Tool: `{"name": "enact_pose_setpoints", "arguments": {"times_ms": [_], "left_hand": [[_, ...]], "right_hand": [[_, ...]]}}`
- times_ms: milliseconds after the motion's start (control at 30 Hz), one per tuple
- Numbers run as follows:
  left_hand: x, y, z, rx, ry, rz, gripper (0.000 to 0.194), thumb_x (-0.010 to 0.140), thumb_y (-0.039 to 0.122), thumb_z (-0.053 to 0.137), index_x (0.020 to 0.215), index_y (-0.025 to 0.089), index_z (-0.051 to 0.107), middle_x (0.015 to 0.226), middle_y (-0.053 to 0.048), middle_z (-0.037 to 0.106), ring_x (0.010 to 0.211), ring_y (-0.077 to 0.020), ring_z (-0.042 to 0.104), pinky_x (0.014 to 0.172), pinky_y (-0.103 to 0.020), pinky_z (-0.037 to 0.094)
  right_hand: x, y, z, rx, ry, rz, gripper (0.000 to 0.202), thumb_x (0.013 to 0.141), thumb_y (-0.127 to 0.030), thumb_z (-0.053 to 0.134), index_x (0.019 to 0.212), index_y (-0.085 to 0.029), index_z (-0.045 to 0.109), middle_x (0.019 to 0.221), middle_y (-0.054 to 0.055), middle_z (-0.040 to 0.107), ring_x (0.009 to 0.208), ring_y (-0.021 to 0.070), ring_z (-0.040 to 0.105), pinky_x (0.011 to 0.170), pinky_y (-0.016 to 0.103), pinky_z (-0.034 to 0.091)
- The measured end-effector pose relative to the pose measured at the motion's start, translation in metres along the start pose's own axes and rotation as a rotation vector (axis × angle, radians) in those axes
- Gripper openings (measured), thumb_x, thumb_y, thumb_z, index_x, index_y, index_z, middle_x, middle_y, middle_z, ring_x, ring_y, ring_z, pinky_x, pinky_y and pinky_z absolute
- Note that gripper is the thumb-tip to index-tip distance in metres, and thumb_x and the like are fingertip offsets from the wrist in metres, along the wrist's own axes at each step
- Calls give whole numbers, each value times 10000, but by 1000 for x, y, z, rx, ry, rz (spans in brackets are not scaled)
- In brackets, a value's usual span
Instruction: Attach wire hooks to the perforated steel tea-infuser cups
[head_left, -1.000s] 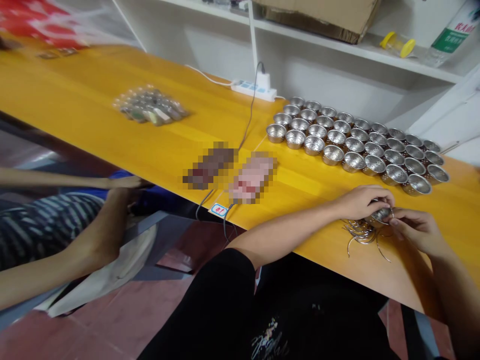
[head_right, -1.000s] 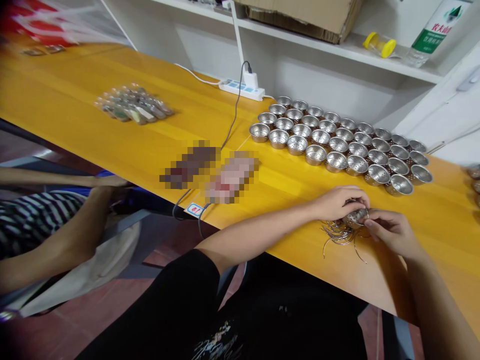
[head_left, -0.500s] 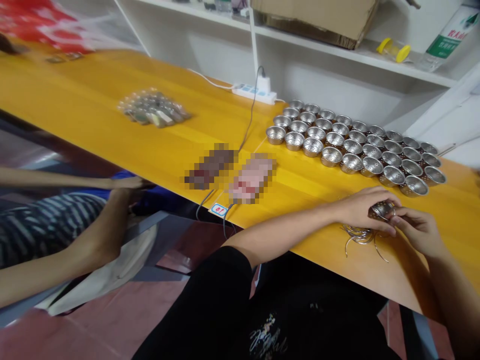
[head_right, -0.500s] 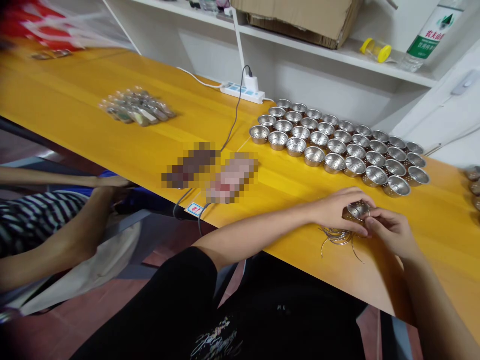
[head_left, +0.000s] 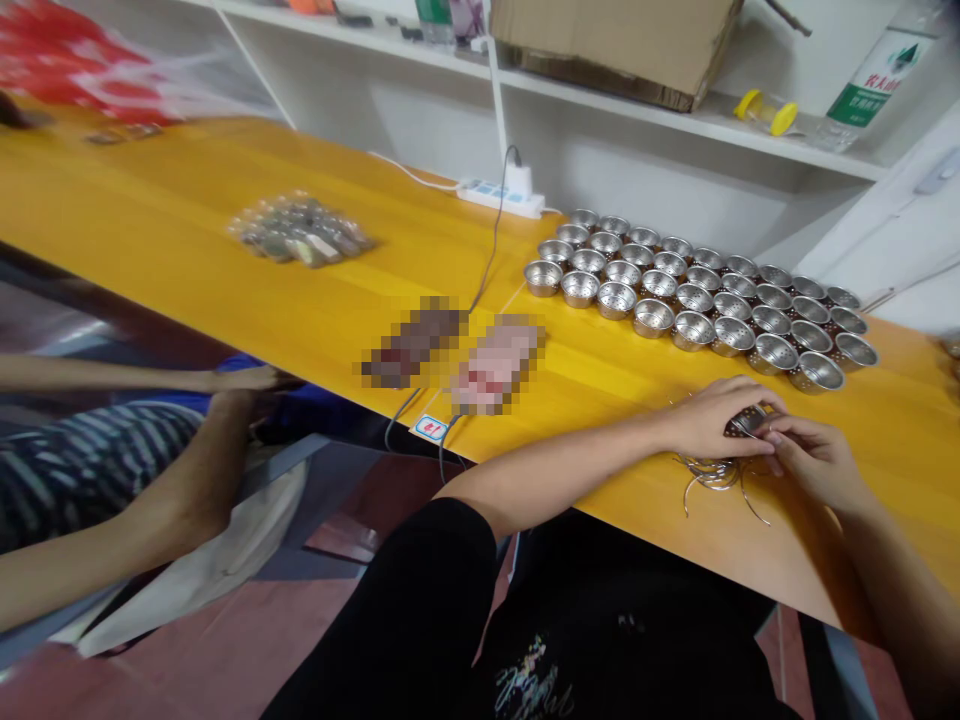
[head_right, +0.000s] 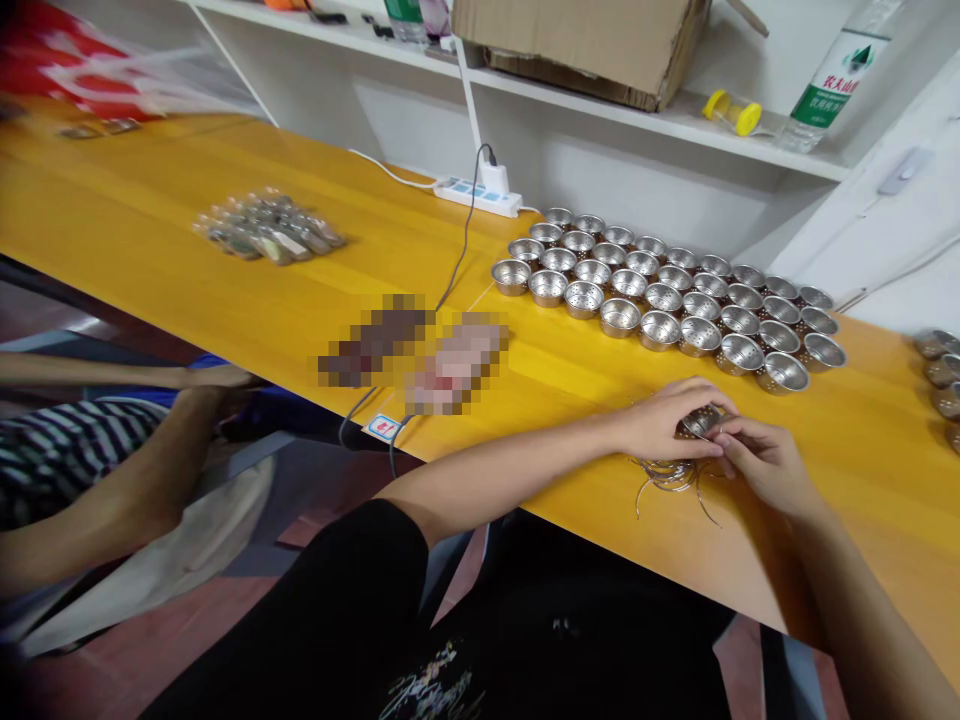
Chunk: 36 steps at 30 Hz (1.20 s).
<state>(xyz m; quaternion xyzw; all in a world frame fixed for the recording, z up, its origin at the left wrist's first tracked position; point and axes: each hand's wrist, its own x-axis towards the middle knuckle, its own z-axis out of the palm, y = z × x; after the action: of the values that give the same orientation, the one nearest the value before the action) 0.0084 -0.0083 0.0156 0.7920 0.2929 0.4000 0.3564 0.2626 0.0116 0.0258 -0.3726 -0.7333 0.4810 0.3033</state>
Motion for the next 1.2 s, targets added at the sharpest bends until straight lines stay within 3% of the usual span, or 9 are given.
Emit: {"name": "enact_pose_setpoints", "arguments": {"times_ms": [200,500,833,1200], "left_hand": [[0,6,0,-19,3,-49,399,1052,377,834,1424,270,736,1521,-126,738,1564,-302,625,1373,-472,482],[0,-4,-2,-10,-3,35,474,1069,432,817,1487,233,714,1538,-158,704,1586,-321,602,1406,-475,457],[2,-3,-7,-87,37,-30,606,969,356,928,1540,312,730,1621,-126,687,1632,-326,571,1412,-521,463],[1,2,-11,-64,26,-51,659,971,358,936,1582,261,708,1652,-161,679,1622,-328,596,1408,-499,457]], "right_hand": [[-2,3,2,4,-33,3,492,1035,-691,866,902,-219,829,561,-9,627,473,150,559,518,298,478],[-2,4,-2,-73,-44,-2,530,1041,-715,841,833,-229,805,595,9,637,524,170,578,568,327,491],[-2,3,0,-102,-16,-31,515,1065,-710,812,844,-245,809,646,23,651,574,187,567,606,350,495],[2,-4,9,-28,-22,14,500,1036,-722,838,829,-268,805,633,10,604,539,180,528,547,341,468]]}}
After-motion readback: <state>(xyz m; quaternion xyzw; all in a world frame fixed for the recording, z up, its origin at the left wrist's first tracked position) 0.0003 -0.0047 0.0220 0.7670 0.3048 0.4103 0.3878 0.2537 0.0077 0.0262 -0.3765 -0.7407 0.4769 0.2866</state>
